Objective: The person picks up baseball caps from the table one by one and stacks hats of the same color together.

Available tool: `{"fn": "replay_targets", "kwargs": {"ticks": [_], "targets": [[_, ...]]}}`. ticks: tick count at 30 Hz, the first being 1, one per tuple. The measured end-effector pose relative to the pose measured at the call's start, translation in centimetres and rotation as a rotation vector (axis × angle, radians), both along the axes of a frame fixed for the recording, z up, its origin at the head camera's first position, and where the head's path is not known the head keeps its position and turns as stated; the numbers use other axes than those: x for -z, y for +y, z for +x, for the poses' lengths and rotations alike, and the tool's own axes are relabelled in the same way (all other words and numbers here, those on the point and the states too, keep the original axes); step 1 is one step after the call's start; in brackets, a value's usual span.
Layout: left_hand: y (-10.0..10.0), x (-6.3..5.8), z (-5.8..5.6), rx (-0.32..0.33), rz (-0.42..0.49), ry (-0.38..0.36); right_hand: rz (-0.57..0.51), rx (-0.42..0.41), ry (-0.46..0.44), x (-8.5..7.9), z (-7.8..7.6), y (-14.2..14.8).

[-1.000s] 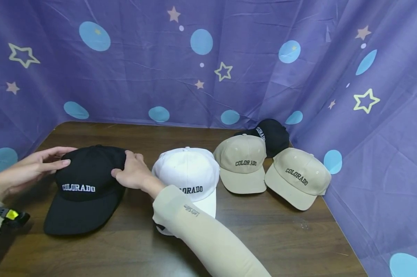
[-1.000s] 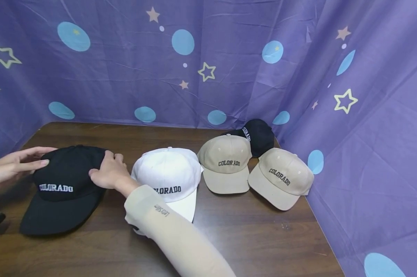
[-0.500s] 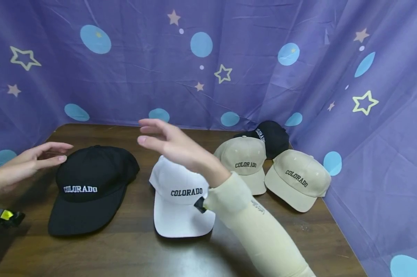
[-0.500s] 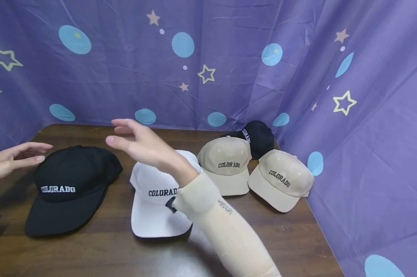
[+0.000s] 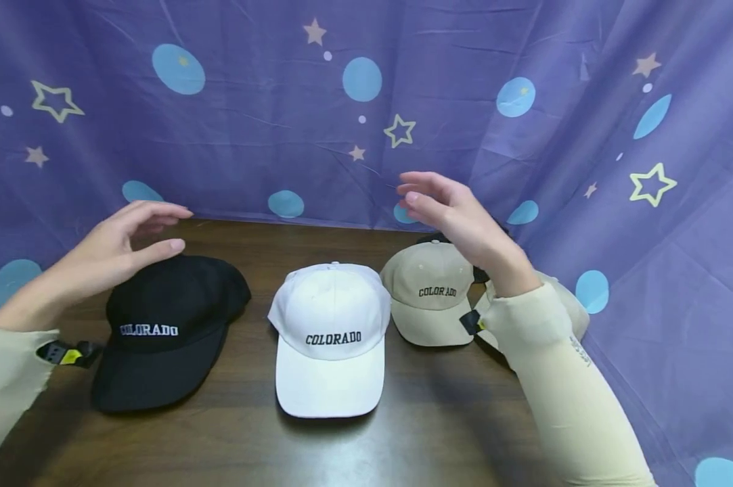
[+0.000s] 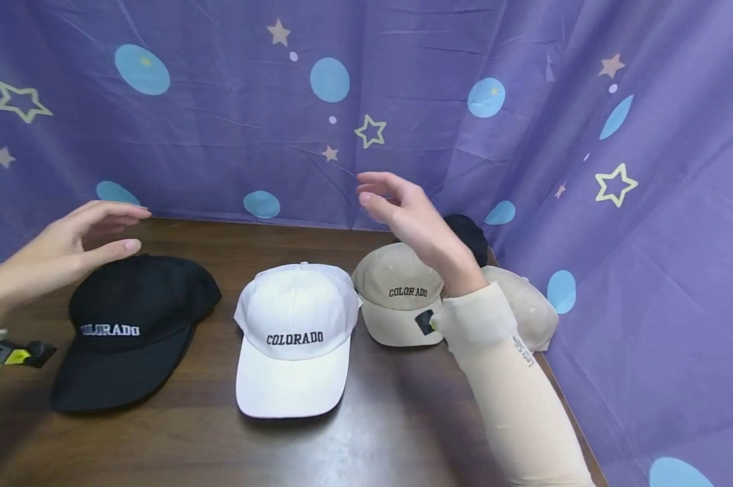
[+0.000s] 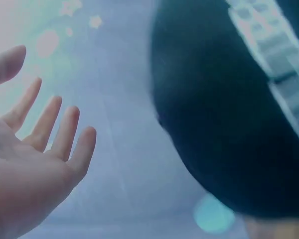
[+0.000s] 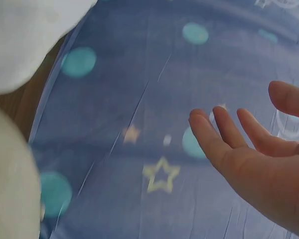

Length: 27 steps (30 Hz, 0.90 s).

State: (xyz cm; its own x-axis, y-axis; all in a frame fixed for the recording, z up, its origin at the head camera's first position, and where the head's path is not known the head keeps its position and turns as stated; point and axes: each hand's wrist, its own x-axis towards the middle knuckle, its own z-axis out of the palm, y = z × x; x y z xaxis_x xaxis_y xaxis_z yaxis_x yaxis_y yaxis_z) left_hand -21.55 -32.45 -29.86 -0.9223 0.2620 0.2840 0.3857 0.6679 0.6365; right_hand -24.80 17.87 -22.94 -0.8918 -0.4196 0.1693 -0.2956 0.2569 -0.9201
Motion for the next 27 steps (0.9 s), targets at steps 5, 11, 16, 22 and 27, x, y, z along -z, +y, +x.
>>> {"fn": "replay_targets", "kwargs": {"ticks": [5,11,16,22,27], "targets": [[4.3,-1.0,0.0,0.094,0.006,0.137,-0.02,0.109,-0.015,0.9,-1.3,4.0],[8.5,-1.3,0.7,0.171,-0.027,0.192,0.052,0.3,0.002,2.6,-2.9,8.2],[11.2,-1.1,1.1,0.215,-0.031,0.178,0.157,0.463,-0.015,5.1,-4.6,11.5],[13.8,-0.9,1.5,0.276,-0.022,0.199,0.275,0.585,-0.1,7.8,-5.8,14.6],[15.8,-0.6,1.5,0.333,-0.013,0.218,0.369,0.629,-0.17,9.7,-6.7,16.6]]}}
